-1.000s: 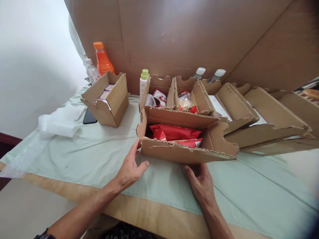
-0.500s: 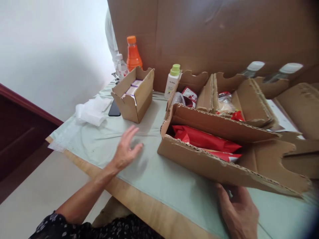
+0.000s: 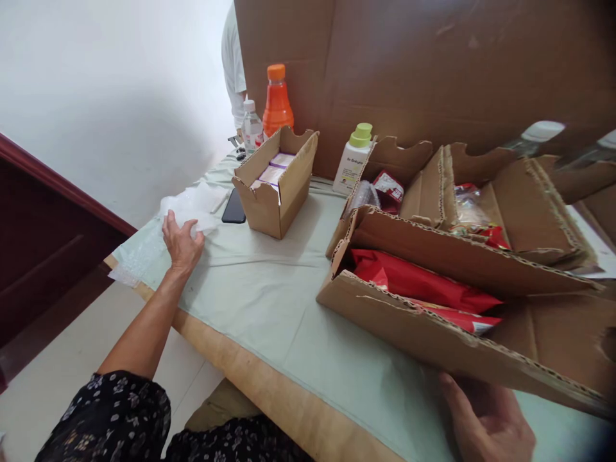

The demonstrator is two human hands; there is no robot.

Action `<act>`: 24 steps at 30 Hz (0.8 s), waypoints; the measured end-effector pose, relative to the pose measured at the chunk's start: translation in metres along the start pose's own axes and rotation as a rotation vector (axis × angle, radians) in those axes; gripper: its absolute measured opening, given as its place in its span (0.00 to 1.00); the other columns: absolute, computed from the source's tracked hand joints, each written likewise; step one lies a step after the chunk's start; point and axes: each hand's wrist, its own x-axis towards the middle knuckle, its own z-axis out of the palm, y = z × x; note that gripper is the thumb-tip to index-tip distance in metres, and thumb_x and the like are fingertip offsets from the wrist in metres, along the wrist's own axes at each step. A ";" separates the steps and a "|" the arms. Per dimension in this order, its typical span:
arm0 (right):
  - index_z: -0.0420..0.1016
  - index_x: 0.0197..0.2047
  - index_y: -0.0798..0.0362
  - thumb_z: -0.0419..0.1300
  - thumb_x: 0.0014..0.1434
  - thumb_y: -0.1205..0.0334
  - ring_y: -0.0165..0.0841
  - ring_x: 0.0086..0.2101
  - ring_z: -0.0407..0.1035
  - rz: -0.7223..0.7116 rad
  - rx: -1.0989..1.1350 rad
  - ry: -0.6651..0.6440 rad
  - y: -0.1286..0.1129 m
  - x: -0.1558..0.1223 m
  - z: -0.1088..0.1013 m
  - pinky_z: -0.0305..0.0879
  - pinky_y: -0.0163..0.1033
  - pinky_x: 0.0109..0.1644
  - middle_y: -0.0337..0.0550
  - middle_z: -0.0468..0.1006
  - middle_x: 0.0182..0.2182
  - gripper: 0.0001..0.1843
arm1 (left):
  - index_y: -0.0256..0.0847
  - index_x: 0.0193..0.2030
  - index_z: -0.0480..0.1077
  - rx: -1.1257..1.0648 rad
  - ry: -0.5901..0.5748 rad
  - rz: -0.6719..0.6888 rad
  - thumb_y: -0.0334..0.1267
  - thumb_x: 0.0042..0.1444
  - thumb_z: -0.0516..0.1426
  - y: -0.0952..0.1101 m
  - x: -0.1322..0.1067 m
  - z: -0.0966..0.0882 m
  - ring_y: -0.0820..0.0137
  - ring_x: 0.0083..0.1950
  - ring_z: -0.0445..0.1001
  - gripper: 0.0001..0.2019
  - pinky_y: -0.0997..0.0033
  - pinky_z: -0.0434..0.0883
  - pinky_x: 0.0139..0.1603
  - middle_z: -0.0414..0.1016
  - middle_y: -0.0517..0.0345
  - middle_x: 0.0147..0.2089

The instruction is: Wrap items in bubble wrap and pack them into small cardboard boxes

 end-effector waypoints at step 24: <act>0.77 0.62 0.46 0.70 0.56 0.40 0.47 0.48 0.80 -0.065 0.491 -0.388 -0.092 -0.119 0.017 0.78 0.53 0.52 0.52 0.83 0.54 0.35 | 0.38 0.40 0.80 -1.248 -1.390 -0.595 0.53 0.50 0.73 0.140 -0.190 -0.094 0.71 0.30 0.77 0.21 0.74 0.72 0.32 0.81 0.56 0.33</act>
